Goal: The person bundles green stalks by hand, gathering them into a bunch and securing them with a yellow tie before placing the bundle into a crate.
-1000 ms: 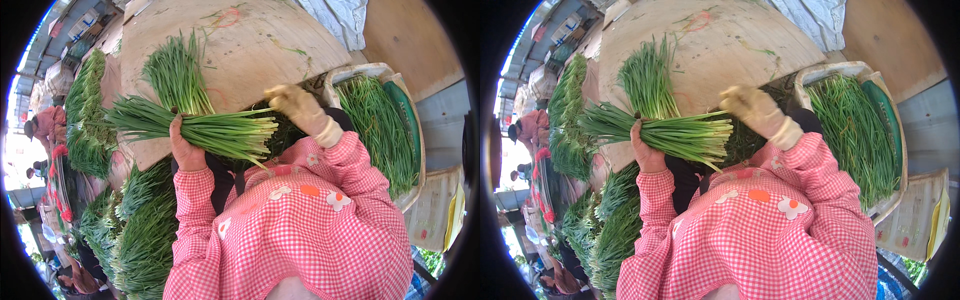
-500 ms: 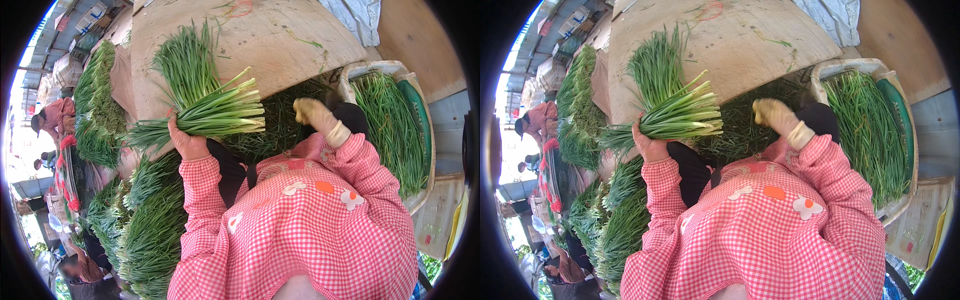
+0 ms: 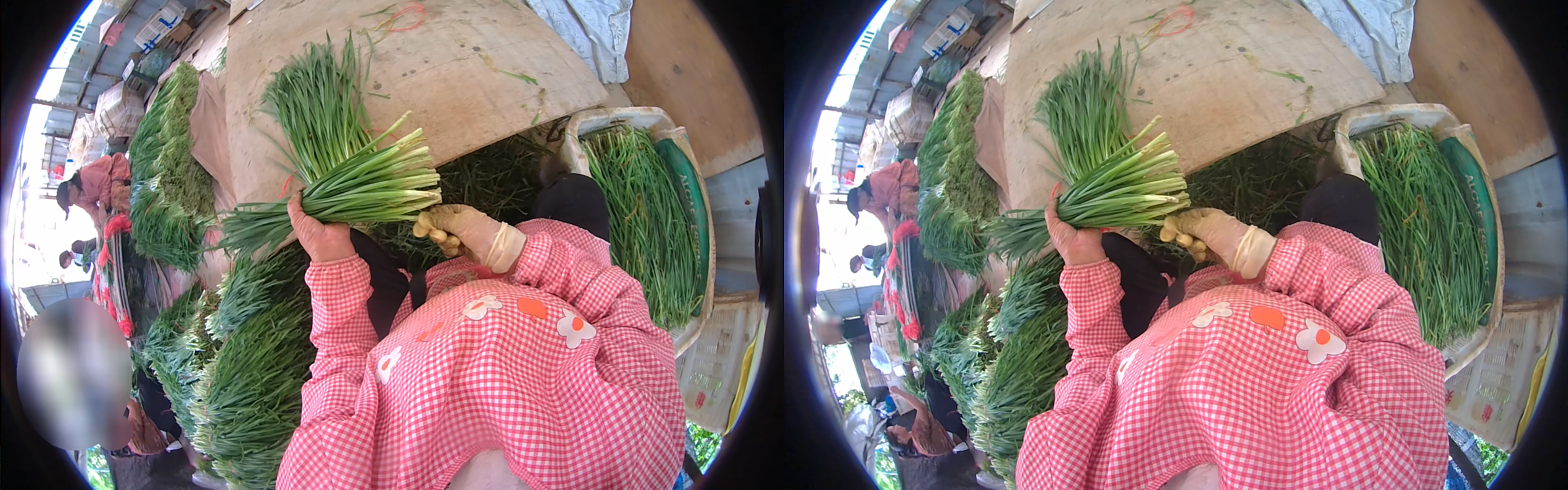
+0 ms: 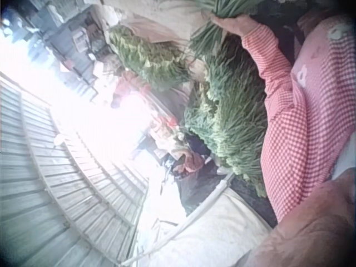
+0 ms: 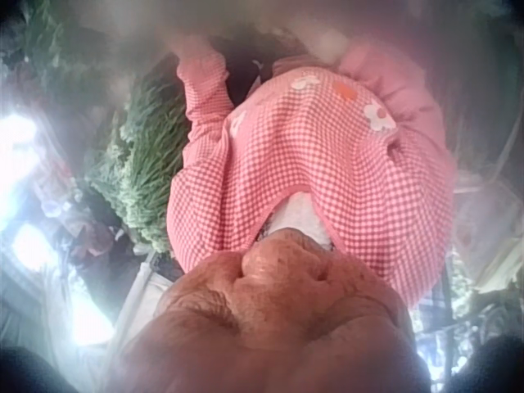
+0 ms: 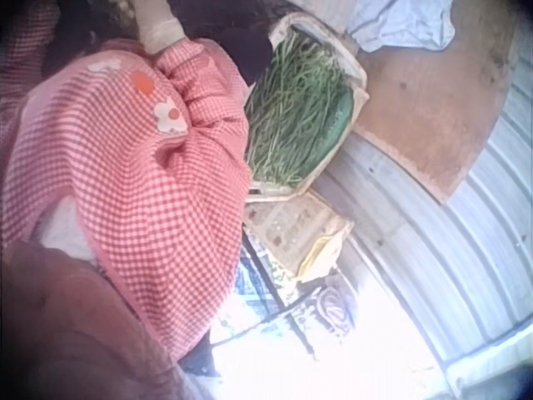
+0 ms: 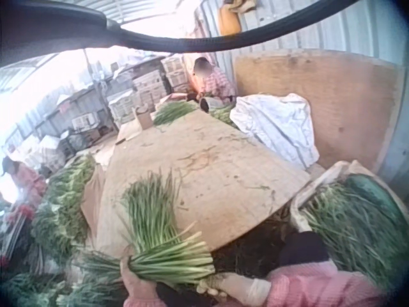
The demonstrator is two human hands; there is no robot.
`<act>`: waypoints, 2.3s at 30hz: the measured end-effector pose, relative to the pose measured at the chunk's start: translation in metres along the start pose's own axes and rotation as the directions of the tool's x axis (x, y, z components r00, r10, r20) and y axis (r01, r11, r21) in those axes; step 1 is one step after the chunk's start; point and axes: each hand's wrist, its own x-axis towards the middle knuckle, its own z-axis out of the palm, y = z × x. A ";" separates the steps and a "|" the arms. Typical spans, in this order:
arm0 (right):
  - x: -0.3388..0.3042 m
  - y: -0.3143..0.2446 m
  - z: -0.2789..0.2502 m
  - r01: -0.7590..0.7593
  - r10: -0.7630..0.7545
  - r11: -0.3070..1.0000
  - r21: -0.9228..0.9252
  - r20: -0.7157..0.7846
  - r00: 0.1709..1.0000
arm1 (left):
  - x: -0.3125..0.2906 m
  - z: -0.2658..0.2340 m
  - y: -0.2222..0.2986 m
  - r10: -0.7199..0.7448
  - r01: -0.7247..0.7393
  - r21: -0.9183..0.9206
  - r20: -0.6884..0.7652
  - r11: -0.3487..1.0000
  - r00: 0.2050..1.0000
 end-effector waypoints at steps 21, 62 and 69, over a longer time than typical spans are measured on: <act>0.042 -0.002 0.027 0.240 -0.268 0.928 -0.284 -0.063 0.961 | -0.006 0.005 -0.003 0.083 -0.084 0.013 0.057 0.996 0.995; -0.021 -0.048 -0.085 0.345 -0.404 0.856 -0.385 -0.082 0.911 | -0.003 -0.017 0.031 0.109 0.073 -0.311 0.529 0.948 0.842; -0.008 -0.014 -0.018 0.286 -0.208 0.850 -0.443 0.215 0.954 | -0.009 -0.009 0.021 0.072 0.354 -0.376 0.766 0.856 0.638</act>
